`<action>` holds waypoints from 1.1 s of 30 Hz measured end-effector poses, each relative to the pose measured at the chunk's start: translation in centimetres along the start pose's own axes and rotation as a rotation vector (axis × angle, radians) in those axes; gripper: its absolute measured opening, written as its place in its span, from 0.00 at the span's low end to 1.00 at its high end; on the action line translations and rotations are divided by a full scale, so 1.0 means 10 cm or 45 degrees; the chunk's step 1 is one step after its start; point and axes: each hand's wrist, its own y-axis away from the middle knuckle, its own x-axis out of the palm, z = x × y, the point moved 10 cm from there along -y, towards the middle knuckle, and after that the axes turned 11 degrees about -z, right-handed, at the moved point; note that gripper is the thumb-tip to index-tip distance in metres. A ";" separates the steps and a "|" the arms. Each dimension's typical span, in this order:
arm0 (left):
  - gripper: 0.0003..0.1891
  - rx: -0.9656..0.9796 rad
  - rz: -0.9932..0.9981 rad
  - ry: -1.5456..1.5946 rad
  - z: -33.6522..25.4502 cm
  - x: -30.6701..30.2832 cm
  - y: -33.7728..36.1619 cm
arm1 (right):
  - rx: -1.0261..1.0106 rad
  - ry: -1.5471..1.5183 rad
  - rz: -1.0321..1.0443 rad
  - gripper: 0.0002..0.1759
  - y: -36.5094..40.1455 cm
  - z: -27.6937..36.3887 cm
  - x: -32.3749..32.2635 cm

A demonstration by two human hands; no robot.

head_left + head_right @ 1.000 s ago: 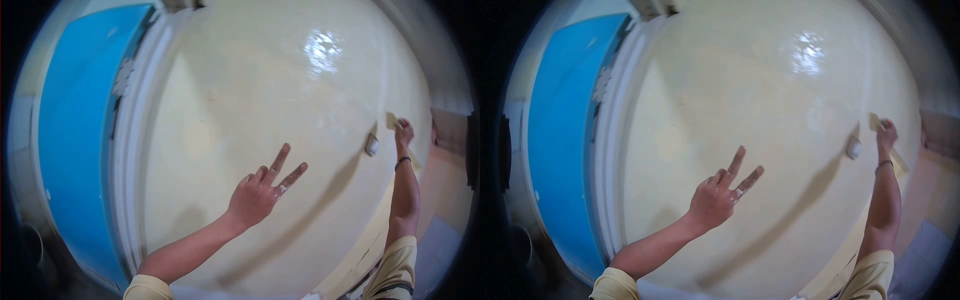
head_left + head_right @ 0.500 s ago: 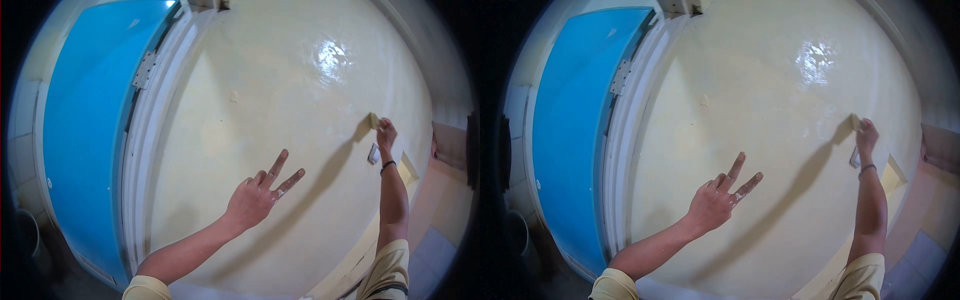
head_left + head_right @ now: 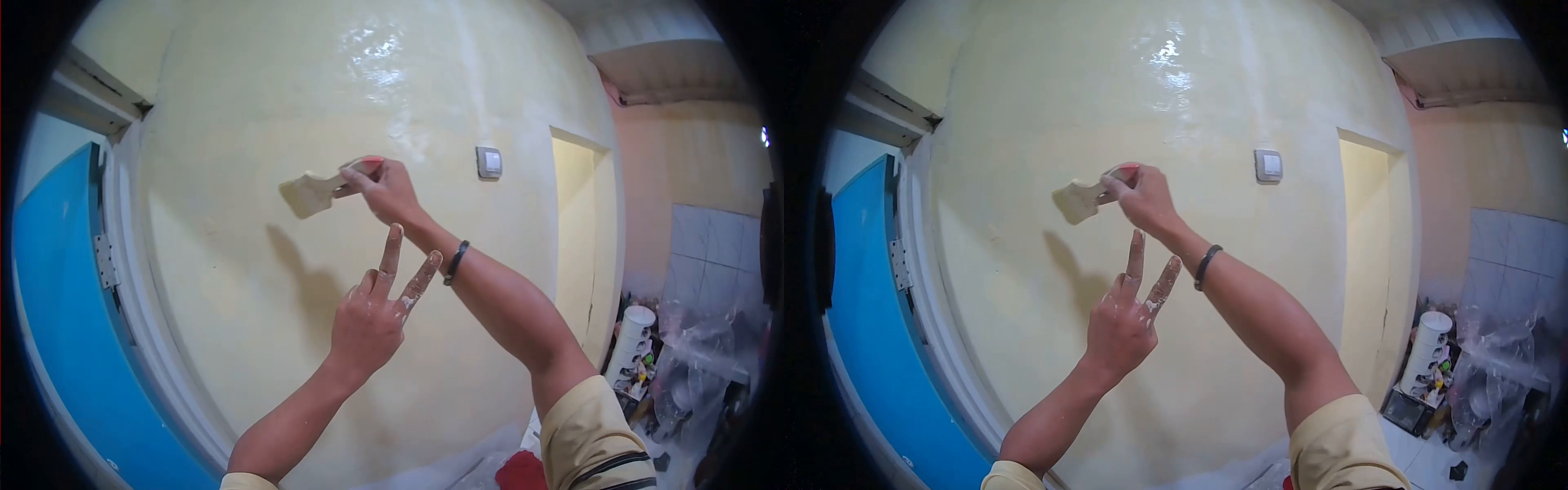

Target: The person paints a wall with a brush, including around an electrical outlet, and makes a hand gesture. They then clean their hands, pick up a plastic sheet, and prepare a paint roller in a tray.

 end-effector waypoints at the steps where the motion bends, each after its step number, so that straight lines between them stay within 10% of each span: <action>1: 0.50 -0.005 -0.007 0.010 -0.03 0.04 0.00 | 0.052 -0.029 0.004 0.12 0.00 -0.09 0.00; 11: 0.50 -0.033 -0.016 -0.086 0.13 0.05 0.07 | 0.063 0.125 -0.069 0.14 -0.52 -0.35 -0.60; 21: 0.49 -0.303 0.056 -0.433 0.73 -0.71 0.97 | -0.274 0.721 -0.542 0.13 -1.69 -0.23 -3.08; 24: 0.49 -0.370 0.020 -0.441 0.88 -1.00 1.27 | -0.452 1.583 -0.936 0.17 -1.31 0.54 -3.00; 33: 0.50 -0.473 0.006 -0.405 0.75 -0.93 1.05 | -0.587 1.450 -0.816 0.16 -1.62 0.56 -3.12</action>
